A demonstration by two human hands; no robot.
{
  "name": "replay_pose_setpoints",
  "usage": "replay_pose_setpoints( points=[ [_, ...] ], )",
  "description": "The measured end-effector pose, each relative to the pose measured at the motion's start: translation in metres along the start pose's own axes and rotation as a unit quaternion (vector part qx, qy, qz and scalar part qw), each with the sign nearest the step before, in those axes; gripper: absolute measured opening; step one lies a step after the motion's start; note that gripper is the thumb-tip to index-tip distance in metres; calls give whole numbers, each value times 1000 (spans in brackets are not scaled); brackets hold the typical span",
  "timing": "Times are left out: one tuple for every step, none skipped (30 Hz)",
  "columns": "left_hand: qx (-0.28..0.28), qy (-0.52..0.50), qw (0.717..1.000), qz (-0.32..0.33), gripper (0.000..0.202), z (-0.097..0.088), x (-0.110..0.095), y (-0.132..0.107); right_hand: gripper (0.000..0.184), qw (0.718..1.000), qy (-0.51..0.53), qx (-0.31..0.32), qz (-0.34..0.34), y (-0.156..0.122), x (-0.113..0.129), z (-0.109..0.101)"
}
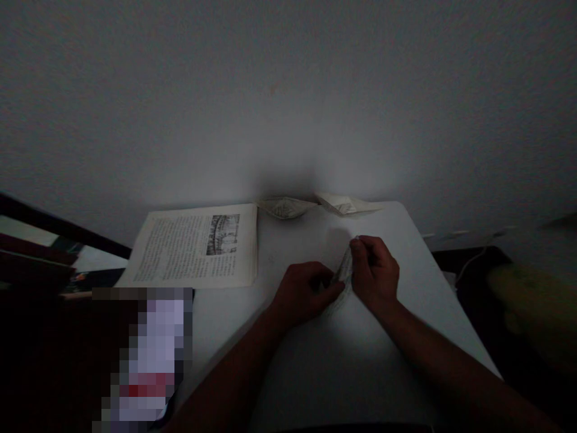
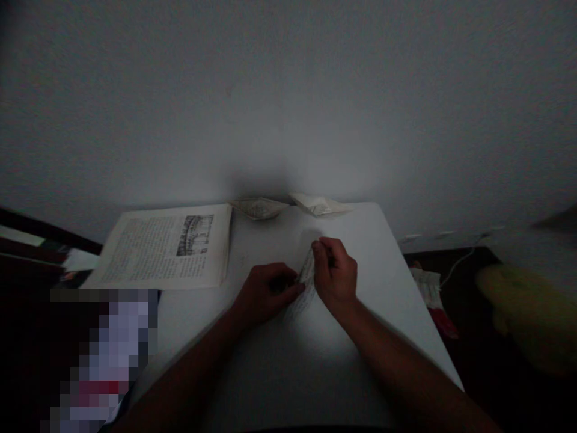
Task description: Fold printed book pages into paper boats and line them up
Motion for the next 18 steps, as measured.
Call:
replay_pose_setpoints(
  points=[
    [1,2,1000,-3,19,0,1,0,21,1000,0,-4,0,0,-1,0],
    [2,4,1000,-6,19,1,2,0,22,1000,1,-7,1,0,-2,0],
    [5,5,1000,-9,18,2,3,0,22,1000,3,-9,3,-1,-2,1],
    [8,5,1000,-10,18,2,4,0,23,1000,5,-8,6,-1,-3,1],
    [10,4,1000,-10,18,3,4,0,23,1000,7,-6,9,-2,-3,1],
    [12,2,1000,-10,18,3,4,0,23,1000,9,-4,12,-2,-4,2],
    [15,-2,1000,-12,18,3,4,0,22,1000,13,-3,14,-2,-4,2],
    [17,-8,1000,-16,18,2,5,0,22,1000,18,-2,16,-3,-4,1],
    [19,-15,1000,-20,17,2,5,0,22,999,27,-1,18,-3,-3,1],
    [21,-24,999,-25,17,2,5,0,22,999,38,1,21,-2,-3,1],
    [22,-35,999,-31,16,1,6,0,22,998,52,5,25,-2,-3,1],
    [19,-51,998,-39,16,0,7,0,23,997,69,12,32,-1,-3,1],
    [12,-71,996,-48,17,-2,8,1,24,995,89,23,41,0,-2,2],
    [-1,-96,994,-58,18,-5,11,1,26,991,115,36,53,0,-2,3],
    [-17,-125,990,-69,19,-7,14,1,27,986,145,52,66,1,-2,5],
    [-35,-159,984,-78,21,-10,17,2,29,978,178,71,81,1,-1,7],
    [-51,-192,976,-86,22,-13,20,2,31,969,211,91,95,1,0,10],
    [-67,-222,969,-90,22,-16,22,2,33,958,242,113,106,1,0,14]
  ],
)
Point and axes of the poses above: each hand's wrist, its own y-axis towards the middle knuckle, its own z-axis out of the palm, x = y × z, the point moved 6 cm from there along y, towards the middle knuckle, and after that the axes turned 7 degrees about -z, right-handed, at the moved point
